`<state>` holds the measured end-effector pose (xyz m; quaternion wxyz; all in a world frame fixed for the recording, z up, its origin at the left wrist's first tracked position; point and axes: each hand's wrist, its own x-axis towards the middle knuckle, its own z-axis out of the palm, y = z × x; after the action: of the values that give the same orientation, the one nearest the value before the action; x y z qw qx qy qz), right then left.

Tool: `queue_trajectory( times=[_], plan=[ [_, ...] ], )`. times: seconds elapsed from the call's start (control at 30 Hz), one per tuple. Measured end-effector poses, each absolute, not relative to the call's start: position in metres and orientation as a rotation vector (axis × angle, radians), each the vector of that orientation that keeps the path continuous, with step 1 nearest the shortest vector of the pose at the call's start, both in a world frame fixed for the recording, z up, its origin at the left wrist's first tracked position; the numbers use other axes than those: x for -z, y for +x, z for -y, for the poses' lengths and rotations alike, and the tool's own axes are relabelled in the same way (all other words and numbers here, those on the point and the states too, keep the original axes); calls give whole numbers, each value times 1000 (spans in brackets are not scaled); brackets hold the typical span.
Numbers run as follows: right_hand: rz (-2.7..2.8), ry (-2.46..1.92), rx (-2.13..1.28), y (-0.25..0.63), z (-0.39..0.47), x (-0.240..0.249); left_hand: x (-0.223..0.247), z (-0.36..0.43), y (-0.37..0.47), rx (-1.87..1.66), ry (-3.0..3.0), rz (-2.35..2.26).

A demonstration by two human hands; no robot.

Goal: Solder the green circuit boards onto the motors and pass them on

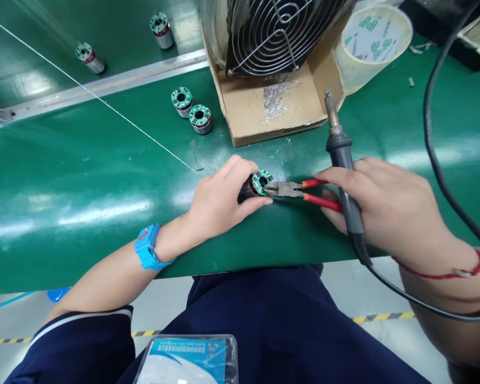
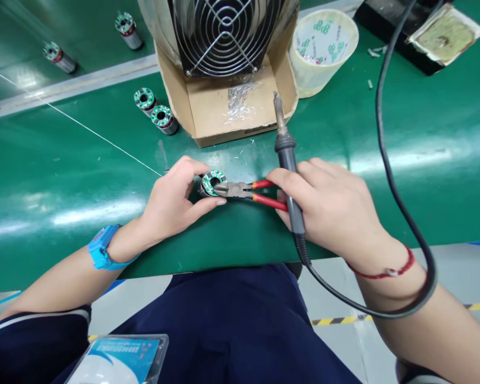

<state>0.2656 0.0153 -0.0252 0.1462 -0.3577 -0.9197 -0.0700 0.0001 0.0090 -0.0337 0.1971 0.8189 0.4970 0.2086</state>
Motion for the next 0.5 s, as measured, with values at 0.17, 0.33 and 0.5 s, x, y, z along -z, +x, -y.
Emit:
queue_trajectory(
  times=[0.17, 0.33, 0.5],
  plan=[
    [2458, -1220, 330, 258, -18, 28, 30, -13, -6, -761, 2268, -1380],
    [2330, -1704, 412, 248, -41, 34, 29, -63, -46, -1115, 2073, -1568],
    [2281, -1682, 207, 244, -54, 39, 25, -155, -81, -1091, 1927, -1777]
  ],
)
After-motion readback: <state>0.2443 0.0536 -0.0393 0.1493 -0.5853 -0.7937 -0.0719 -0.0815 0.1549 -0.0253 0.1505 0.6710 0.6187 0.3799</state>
